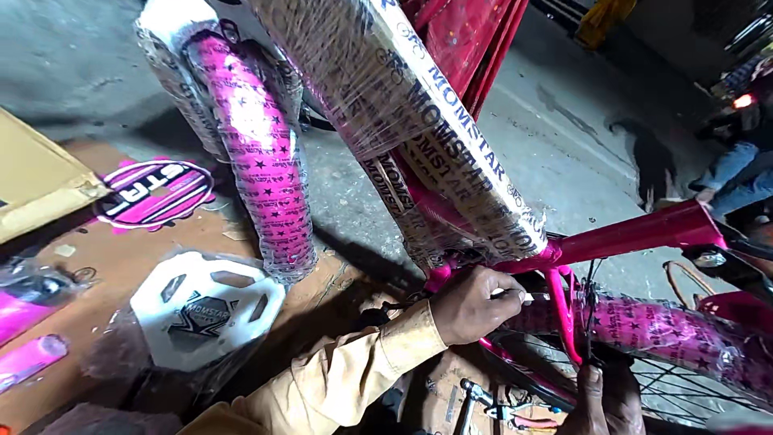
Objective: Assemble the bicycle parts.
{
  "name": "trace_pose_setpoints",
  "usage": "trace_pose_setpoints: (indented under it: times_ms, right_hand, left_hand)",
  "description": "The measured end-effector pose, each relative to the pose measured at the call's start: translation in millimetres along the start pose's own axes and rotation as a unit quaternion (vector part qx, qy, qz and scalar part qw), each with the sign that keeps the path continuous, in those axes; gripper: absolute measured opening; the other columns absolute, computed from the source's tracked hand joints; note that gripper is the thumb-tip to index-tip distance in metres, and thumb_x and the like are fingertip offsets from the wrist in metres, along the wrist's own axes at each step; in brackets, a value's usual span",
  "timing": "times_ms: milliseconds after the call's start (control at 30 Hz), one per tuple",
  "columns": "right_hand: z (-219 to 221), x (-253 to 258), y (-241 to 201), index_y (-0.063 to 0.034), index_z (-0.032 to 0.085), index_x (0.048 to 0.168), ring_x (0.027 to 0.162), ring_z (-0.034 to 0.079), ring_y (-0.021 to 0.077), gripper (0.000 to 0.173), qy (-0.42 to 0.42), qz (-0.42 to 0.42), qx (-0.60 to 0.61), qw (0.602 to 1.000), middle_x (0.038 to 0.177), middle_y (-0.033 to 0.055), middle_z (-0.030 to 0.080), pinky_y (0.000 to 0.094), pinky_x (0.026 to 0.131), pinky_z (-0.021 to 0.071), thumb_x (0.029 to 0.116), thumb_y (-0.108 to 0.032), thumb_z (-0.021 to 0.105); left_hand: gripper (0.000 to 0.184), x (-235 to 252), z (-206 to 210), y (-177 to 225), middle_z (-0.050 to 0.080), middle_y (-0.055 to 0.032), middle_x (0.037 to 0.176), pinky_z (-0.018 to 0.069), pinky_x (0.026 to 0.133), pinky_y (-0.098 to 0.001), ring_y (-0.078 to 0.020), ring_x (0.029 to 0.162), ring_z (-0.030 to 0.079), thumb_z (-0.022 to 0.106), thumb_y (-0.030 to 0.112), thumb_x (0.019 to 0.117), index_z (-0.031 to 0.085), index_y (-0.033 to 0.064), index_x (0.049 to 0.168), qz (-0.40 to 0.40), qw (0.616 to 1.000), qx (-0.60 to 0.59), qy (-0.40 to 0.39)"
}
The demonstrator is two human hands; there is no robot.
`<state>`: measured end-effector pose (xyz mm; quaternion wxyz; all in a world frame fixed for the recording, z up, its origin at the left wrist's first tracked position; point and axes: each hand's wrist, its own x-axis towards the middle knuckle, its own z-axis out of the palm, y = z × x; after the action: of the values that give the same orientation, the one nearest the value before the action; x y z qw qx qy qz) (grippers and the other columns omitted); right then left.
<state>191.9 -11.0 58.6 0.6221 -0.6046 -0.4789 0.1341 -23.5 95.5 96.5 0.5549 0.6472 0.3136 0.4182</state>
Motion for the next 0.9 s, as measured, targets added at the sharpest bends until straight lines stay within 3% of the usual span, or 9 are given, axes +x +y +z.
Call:
trace_pose_setpoints:
  times_ms: [167,333,433,567,667,767,833,900]
  right_hand:
    - [3,0,-2,0.0194,0.038,0.139,0.120,0.059,0.0027,0.052,-0.004,0.002,-0.003,1.000,0.131,0.0145,0.059,0.0185,0.104,0.0483,0.1025,-0.014,0.054]
    - [5,-1,-1,0.0197,0.039,0.139,0.121,0.059,0.0025,0.053,0.009,-0.001,-0.008,1.000,0.132,0.0152,0.059,0.0179,0.105,0.0474,0.1024,-0.015,0.055]
    - [5,-3,2,0.0194,0.038,0.140,0.124,0.057,0.0025,0.054,0.009,-0.010,-0.007,1.000,0.136,0.0149,0.057,0.0183,0.107,0.0458,0.1031,-0.017,0.055]
    - [6,-3,3,0.0191,0.040,0.139,0.123,0.057,0.0018,0.053,0.014,-0.014,-0.014,1.000,0.134,0.0141,0.058,0.0175,0.106,0.0462,0.1031,-0.017,0.056]
    - [7,-4,2,0.0199,0.040,0.138,0.121,0.058,0.0008,0.052,0.020,-0.013,-0.021,0.999,0.132,0.0146,0.059,0.0163,0.104,0.0470,0.1025,-0.015,0.055]
    - [9,-4,1,0.0215,0.036,0.139,0.122,0.057,0.0009,0.052,0.013,-0.012,-0.015,1.000,0.133,0.0166,0.056,0.0165,0.105,0.0459,0.1026,-0.012,0.053]
    - [9,-4,2,0.0216,0.035,0.139,0.124,0.056,0.0021,0.054,0.015,-0.015,-0.019,1.000,0.134,0.0175,0.056,0.0175,0.107,0.0449,0.1031,-0.014,0.054]
    - [10,-5,1,0.0212,0.035,0.141,0.125,0.055,0.0027,0.055,0.017,-0.010,-0.019,1.000,0.136,0.0183,0.055,0.0178,0.108,0.0442,0.1032,-0.014,0.054]
  left_hand:
    - [0.026,9,-5,11,0.070,-0.0029,0.081,0.0521,0.063,-0.0300,-0.0084,0.069,0.061,0.055,0.017,0.1025,0.076,0.0037,0.099,0.017,1.000,0.015,-0.017]
    - [0.029,11,-3,17,0.064,-0.0025,0.071,0.0478,0.057,-0.0315,-0.0103,0.061,0.056,0.055,0.022,0.1041,0.075,0.0043,0.092,0.010,1.000,0.028,-0.010]
    - [0.033,7,6,13,0.053,-0.0028,0.063,0.0419,0.051,-0.0266,-0.0099,0.053,0.047,0.054,0.023,0.1069,0.073,0.0006,0.092,-0.001,0.999,-0.035,-0.006]
    - [0.042,4,14,0,0.048,-0.0010,0.059,0.0430,0.054,-0.0250,-0.0092,0.054,0.048,0.044,0.026,0.1097,0.064,-0.0003,0.083,0.029,0.993,-0.110,-0.041]
    - [0.037,-3,18,-4,0.055,-0.0029,0.066,0.0490,0.059,-0.0271,-0.0098,0.059,0.054,0.043,0.022,0.1101,0.069,-0.0026,0.101,0.033,0.994,-0.081,-0.070]
    - [0.037,-13,29,-4,0.065,-0.0098,0.077,0.0535,0.068,-0.0357,-0.0161,0.068,0.061,0.044,0.023,0.1087,0.069,-0.0014,0.120,0.015,0.998,-0.009,-0.066]
    - [0.042,-20,37,-6,0.073,-0.0143,0.094,0.0554,0.081,-0.0412,-0.0209,0.082,0.068,0.043,0.027,0.1093,0.064,0.0023,0.136,0.002,0.997,0.029,-0.068]
    - [0.046,-27,46,-15,0.073,-0.0162,0.101,0.0553,0.087,-0.0437,-0.0234,0.088,0.069,0.041,0.028,0.1102,0.056,0.0031,0.145,-0.010,0.996,0.019,-0.092]
